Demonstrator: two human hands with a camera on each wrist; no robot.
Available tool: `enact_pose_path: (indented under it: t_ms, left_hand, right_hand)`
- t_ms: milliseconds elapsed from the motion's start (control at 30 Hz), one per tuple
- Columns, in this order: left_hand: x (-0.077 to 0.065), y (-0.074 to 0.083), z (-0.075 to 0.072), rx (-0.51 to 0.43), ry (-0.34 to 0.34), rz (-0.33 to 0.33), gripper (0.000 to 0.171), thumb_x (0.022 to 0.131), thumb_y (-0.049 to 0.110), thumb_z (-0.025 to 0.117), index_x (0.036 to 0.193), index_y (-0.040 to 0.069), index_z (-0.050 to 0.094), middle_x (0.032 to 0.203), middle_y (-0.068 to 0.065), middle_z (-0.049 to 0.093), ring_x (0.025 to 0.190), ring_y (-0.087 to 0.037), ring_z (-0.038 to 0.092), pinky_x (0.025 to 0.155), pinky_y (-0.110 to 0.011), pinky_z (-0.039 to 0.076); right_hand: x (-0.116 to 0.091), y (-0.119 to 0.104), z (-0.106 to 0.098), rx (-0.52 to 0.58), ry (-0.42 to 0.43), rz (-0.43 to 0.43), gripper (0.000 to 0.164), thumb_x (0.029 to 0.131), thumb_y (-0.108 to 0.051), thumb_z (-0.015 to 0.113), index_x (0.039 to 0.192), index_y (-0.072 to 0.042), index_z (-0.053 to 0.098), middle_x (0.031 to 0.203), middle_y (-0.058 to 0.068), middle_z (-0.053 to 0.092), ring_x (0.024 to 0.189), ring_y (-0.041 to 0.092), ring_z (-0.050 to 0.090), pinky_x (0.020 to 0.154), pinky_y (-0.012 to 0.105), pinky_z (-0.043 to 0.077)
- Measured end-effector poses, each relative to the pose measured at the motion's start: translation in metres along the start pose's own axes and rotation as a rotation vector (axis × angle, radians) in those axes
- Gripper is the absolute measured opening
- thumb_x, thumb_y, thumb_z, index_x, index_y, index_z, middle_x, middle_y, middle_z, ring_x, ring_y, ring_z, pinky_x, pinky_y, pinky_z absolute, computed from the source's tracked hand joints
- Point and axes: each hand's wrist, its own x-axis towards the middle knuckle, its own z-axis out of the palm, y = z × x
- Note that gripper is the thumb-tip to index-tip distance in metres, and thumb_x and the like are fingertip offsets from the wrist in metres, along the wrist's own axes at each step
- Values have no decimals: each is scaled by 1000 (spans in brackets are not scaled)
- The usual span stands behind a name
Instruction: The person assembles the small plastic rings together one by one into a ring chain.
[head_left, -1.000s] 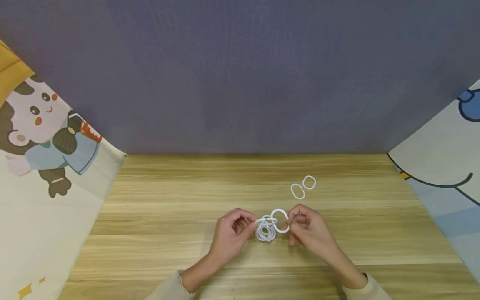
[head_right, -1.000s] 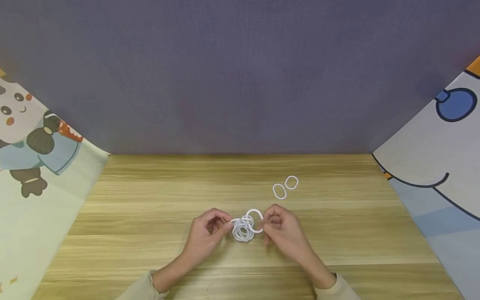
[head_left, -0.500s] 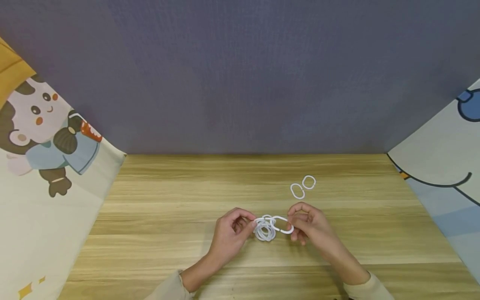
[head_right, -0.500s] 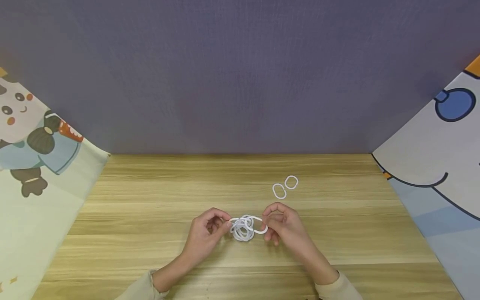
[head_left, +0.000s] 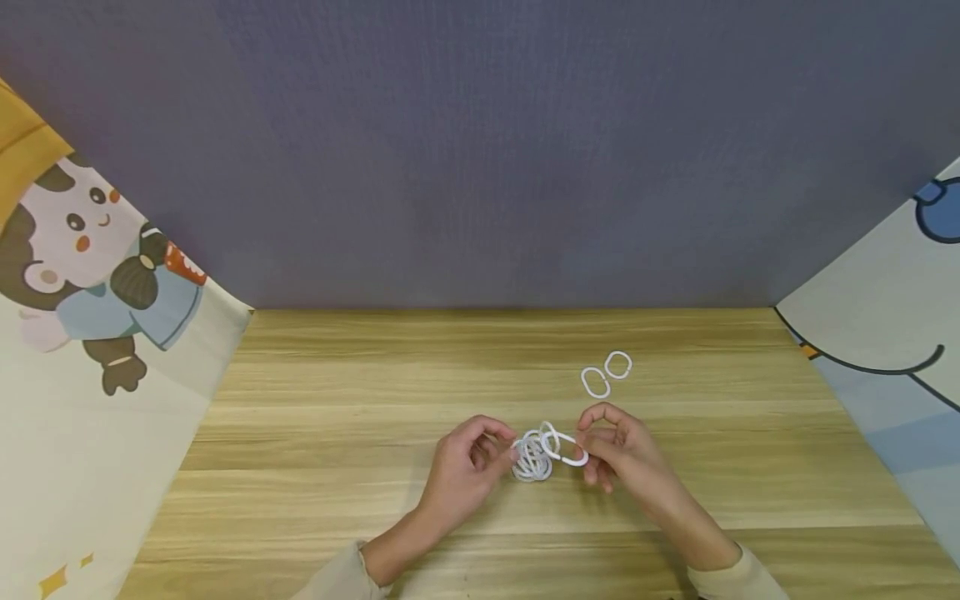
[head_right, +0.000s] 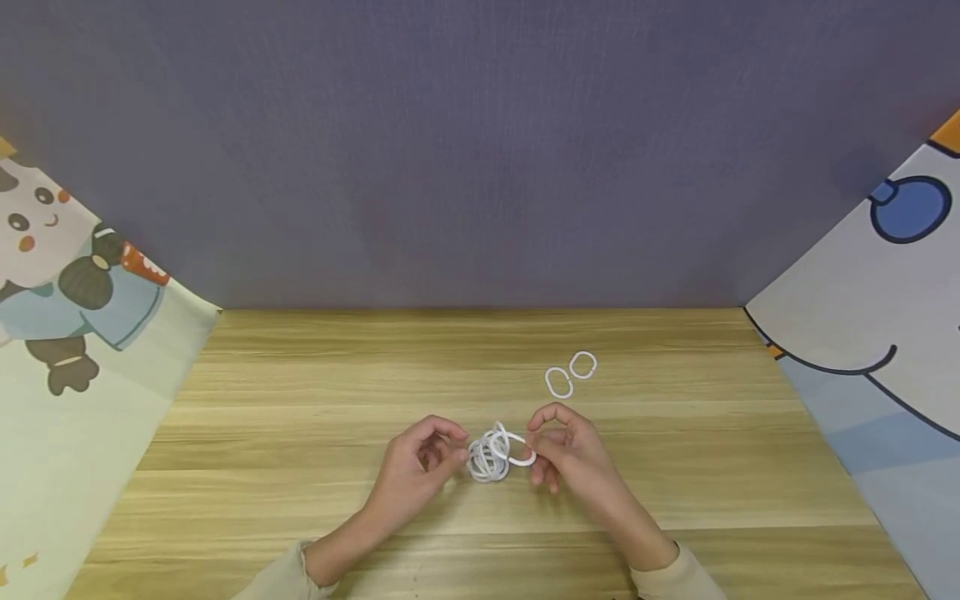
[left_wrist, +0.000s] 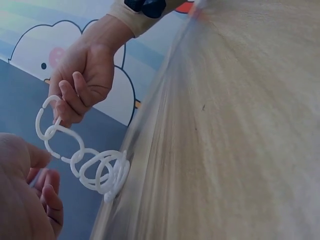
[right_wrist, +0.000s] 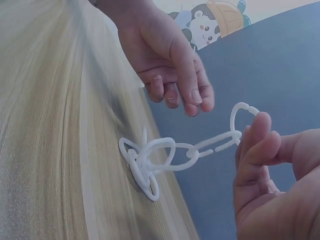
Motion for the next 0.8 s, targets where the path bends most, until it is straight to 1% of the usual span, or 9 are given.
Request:
enact_pose_path:
  t_ms: [133,267,367,500,667,733,800]
  left_hand:
    - [0,4,2,20,-11,73,23,90,0,89,108,6,78,98,-7,74,78,-4,60,62,-18,49]
    - [2,9,6,17,-15,121,23,88,0,90,108,8,80,99,-10,74,78,-3,60,62,-19,50]
    - [4,11,9,7,-25,134,23,89,2,91,109,10,81,101,-11,75,79,-2,60,62,-19,50]
    - [4,12,10,-4,-43,132,21,90,5,91,108,13,82,102,-6,76,79,-2,60,62,-18,50]
    - [4,11,11,-21,-49,134,16,91,8,91,104,14,82,104,1,77,78,-2,59,60,-17,49]
    - [4,10,10,-26,-48,140,14,92,10,90,102,14,82,103,2,77,77,-2,59,61,-18,49]
    - [4,10,10,-31,-45,143,13,92,11,90,102,13,81,100,1,77,76,-2,58,60,-18,49]
  right_hand:
    - [-1,-2,1,-4,-2,4,13,106,4,56,115,8,49,81,8,73,57,6,61,48,16,46]
    - [-2,-3,3,-23,-26,19,14,104,2,58,114,7,49,77,3,72,56,5,59,47,16,45]
    - [-2,-3,5,-27,-54,26,15,104,1,60,114,7,49,75,0,71,55,4,58,47,16,45]
    - [-2,-2,6,-10,-84,19,15,104,2,60,113,8,49,76,0,72,54,3,58,46,15,45]
    - [-2,-1,5,16,-126,-6,7,107,1,56,113,-1,53,78,2,74,55,2,59,47,14,45]
    - [-1,0,5,20,-135,-19,6,110,0,53,113,-4,54,80,3,75,56,2,60,47,15,46]
    - [-1,1,5,18,-129,-31,5,112,-2,51,114,-5,55,82,4,76,56,2,59,47,16,46]
